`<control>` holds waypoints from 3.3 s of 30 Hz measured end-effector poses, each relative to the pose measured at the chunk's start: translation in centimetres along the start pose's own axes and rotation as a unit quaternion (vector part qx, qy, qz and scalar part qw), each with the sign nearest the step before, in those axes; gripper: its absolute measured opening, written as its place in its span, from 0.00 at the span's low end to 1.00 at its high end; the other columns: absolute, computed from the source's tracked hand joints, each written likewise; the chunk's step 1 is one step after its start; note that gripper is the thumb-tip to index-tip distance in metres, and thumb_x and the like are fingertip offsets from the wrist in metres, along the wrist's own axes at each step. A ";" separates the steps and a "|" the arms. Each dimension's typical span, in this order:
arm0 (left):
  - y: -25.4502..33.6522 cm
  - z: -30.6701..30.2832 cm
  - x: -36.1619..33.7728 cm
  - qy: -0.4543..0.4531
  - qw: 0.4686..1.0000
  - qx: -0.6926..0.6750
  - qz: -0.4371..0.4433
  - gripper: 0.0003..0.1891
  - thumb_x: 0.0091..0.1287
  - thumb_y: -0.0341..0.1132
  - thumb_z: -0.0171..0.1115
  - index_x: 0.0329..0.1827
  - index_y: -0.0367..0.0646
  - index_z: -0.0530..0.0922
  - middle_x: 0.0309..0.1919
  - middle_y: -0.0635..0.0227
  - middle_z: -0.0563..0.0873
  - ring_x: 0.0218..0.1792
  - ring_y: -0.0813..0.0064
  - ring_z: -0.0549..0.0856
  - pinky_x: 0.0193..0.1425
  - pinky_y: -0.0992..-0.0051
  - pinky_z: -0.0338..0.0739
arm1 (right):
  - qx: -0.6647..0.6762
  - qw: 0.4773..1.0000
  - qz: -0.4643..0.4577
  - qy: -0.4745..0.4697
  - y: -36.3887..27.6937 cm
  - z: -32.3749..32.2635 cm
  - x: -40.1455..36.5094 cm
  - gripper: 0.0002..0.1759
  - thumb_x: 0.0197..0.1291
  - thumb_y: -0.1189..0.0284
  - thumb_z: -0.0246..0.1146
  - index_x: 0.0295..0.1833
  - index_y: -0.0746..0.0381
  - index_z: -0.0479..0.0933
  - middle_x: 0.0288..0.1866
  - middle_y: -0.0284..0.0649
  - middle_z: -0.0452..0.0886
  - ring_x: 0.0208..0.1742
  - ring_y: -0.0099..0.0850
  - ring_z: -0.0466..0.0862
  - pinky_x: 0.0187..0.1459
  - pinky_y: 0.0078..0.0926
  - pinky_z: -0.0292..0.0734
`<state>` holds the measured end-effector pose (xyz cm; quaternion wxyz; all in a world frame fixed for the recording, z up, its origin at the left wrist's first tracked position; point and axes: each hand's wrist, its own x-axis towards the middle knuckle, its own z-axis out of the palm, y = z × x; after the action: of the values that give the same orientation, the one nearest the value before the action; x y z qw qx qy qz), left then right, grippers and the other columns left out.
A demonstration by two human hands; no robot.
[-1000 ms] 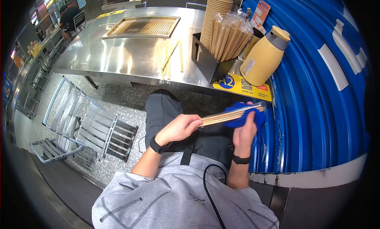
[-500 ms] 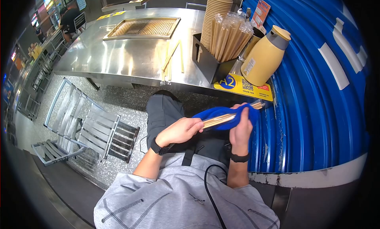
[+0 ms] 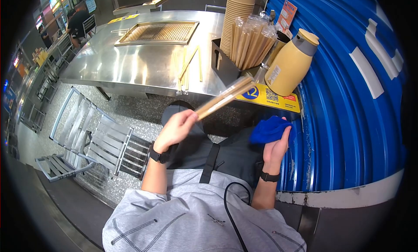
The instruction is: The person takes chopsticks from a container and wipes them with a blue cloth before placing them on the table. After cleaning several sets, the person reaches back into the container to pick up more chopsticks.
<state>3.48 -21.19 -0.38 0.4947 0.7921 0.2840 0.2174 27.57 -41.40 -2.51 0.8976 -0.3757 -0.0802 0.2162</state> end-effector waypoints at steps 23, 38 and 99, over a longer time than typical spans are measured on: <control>-5.4 -5.4 9.8 0.250 0.967 0.024 0.040 0.23 0.66 0.38 0.58 0.58 0.28 0.75 0.42 0.47 0.86 0.46 0.61 0.87 0.51 0.69 0.78 | -0.019 0.997 0.066 -0.023 2.4 -0.7 -1.6 0.22 0.75 0.57 0.48 0.62 0.60 0.72 0.57 0.39 0.79 0.59 0.33 0.77 0.64 0.33 0.69; 4.1 0.4 13.0 0.174 0.964 0.000 0.203 0.20 0.64 0.34 0.66 0.59 0.39 0.77 0.51 0.64 0.84 0.48 0.77 0.81 0.46 0.76 0.79 | -0.027 0.996 0.080 -0.028 2.8 -0.3 -2.1 0.21 0.75 0.58 0.49 0.61 0.62 0.72 0.53 0.40 0.80 0.55 0.31 0.79 0.60 0.30 0.72; 13.5 4.6 16.4 0.315 0.883 -0.117 0.328 0.12 0.62 0.32 0.69 0.44 0.35 0.80 0.28 0.72 0.83 0.23 0.87 0.74 0.26 0.84 0.70 | -0.015 0.982 0.183 -0.053 5.0 -0.7 -4.5 0.18 0.75 0.60 0.49 0.57 0.63 0.73 0.53 0.40 0.79 0.56 0.33 0.79 0.61 0.32 0.72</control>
<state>21.73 -18.09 11.00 0.3687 0.6663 0.1214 0.6368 22.12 -40.73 -6.44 0.8316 -0.3854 -0.0613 0.3951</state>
